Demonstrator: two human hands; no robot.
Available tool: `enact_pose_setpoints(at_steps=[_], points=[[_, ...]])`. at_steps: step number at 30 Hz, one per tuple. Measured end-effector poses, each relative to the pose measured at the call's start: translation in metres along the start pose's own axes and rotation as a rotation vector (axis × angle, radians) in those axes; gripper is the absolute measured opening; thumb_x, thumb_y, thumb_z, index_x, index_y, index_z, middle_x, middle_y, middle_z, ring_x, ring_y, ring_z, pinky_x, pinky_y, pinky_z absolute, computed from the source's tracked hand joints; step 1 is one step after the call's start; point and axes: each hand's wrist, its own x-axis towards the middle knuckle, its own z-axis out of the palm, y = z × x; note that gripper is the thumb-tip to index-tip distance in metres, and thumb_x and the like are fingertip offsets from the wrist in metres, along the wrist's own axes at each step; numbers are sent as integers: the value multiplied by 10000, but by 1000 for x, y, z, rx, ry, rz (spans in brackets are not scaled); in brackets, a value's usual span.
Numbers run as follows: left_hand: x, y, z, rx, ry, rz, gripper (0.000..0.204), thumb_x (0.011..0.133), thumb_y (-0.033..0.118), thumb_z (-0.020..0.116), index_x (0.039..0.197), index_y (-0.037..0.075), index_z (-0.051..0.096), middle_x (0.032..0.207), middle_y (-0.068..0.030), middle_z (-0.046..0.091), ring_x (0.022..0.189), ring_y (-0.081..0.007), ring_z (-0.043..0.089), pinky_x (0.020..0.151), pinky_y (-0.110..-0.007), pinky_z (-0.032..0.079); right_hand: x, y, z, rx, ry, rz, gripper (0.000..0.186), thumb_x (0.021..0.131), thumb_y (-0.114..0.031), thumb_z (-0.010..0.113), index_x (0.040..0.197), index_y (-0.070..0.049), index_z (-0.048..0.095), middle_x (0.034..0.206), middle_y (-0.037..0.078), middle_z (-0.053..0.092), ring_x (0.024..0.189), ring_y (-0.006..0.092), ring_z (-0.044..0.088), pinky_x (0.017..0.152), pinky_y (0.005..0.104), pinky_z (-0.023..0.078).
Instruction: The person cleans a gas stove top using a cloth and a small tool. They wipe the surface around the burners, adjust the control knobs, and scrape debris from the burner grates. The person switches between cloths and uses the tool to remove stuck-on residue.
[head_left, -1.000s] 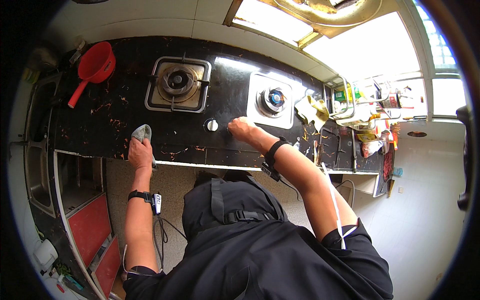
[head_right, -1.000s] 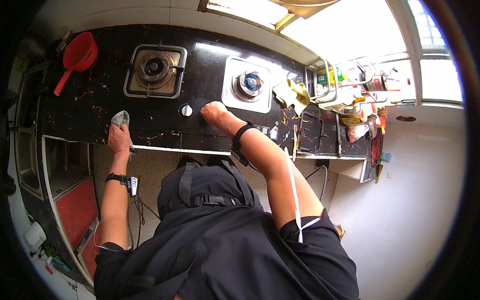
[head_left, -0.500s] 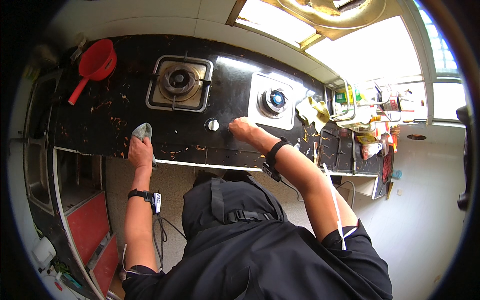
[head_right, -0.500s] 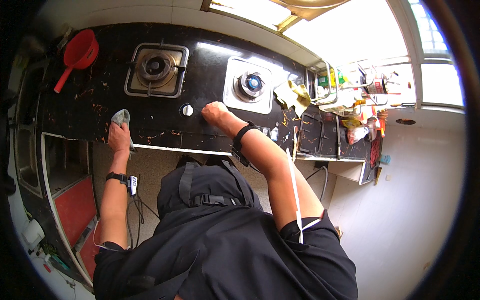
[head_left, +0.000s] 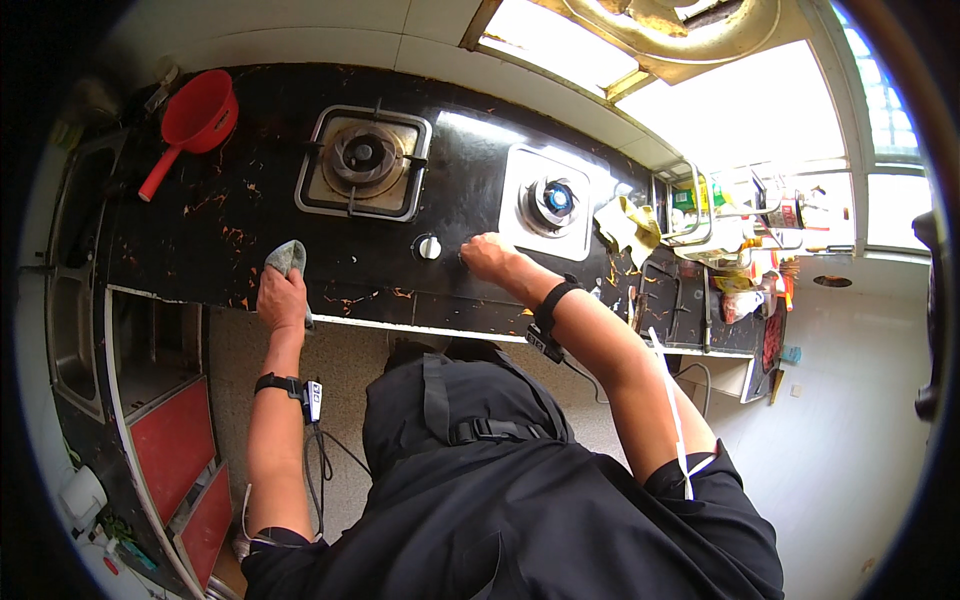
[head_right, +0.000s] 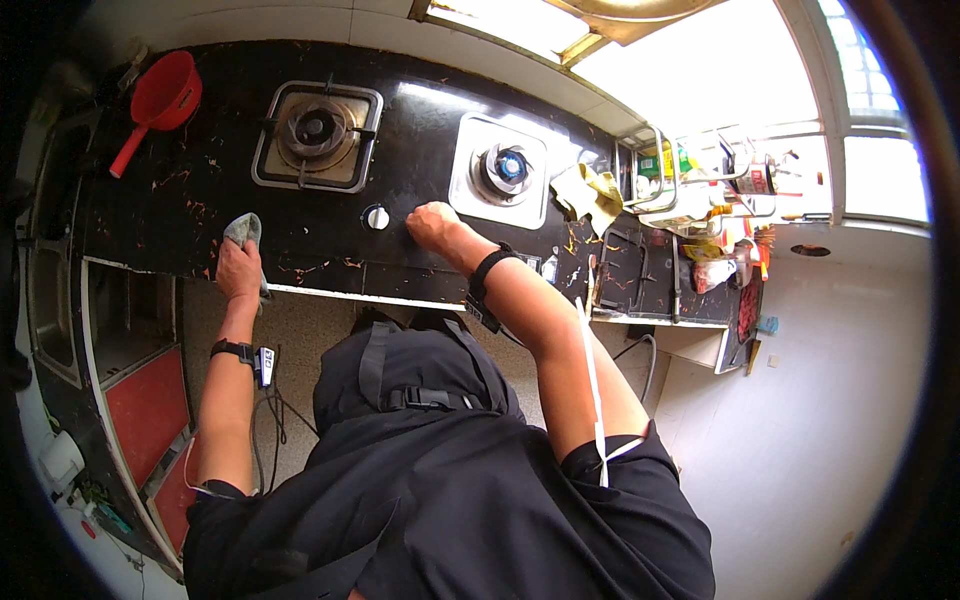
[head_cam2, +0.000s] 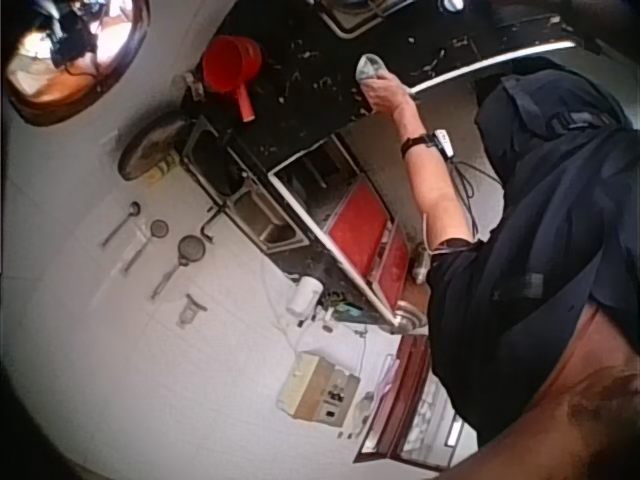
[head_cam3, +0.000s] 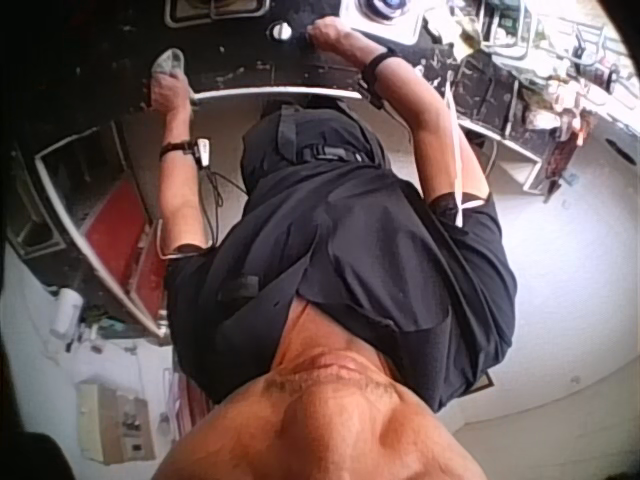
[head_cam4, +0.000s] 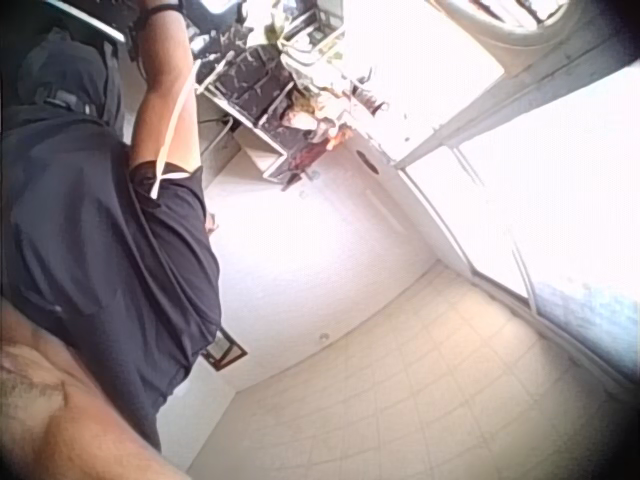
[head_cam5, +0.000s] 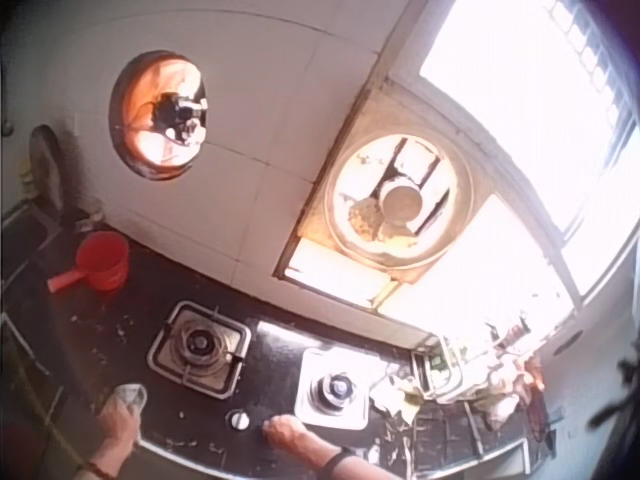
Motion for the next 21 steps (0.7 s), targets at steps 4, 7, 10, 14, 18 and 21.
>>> enact_pose_setpoints(at_steps=[4,7,10,14,18,21], points=[[-1,-1,-1,9,-16,6,335,918,318,491,989,-2,557,980,-187,643,883,-392,648,742,-499,541,-1,0,0,-2,20,-1,169,868,-172,613,842,-113,769,894,102,751,843,241,738,698,370,585],[-1,-1,0,7,-23,3,335,920,318,489,991,-3,557,981,-187,642,883,-391,648,737,-498,542,-2,-1,-1,-10,13,-2,167,868,-169,613,846,-112,769,895,100,751,843,239,738,699,371,585],[0,-1,1,6,-5,11,333,917,317,492,984,-3,557,973,-187,642,877,-390,648,732,-496,543,-2,0,-2,-4,9,-3,168,869,-166,611,851,-110,768,896,100,751,844,245,737,703,376,586],[0,-1,1,5,10,11,327,909,314,498,963,-3,555,956,-188,643,865,-391,650,730,-495,542,-1,0,-1,11,14,-4,172,871,-164,606,857,-108,768,902,101,750,850,253,736,712,379,586],[0,1,-1,10,0,4,326,907,312,498,952,-6,554,949,-192,643,862,-391,651,732,-495,541,-2,1,-1,29,15,8,181,876,-165,597,861,-109,769,910,104,750,858,254,735,718,379,586],[0,2,-2,14,-6,-3,328,909,312,495,955,-7,554,950,-195,643,864,-391,652,739,-491,541,-2,1,-1,46,15,17,187,880,-169,591,869,-111,769,913,103,750,862,256,735,726,379,586]])
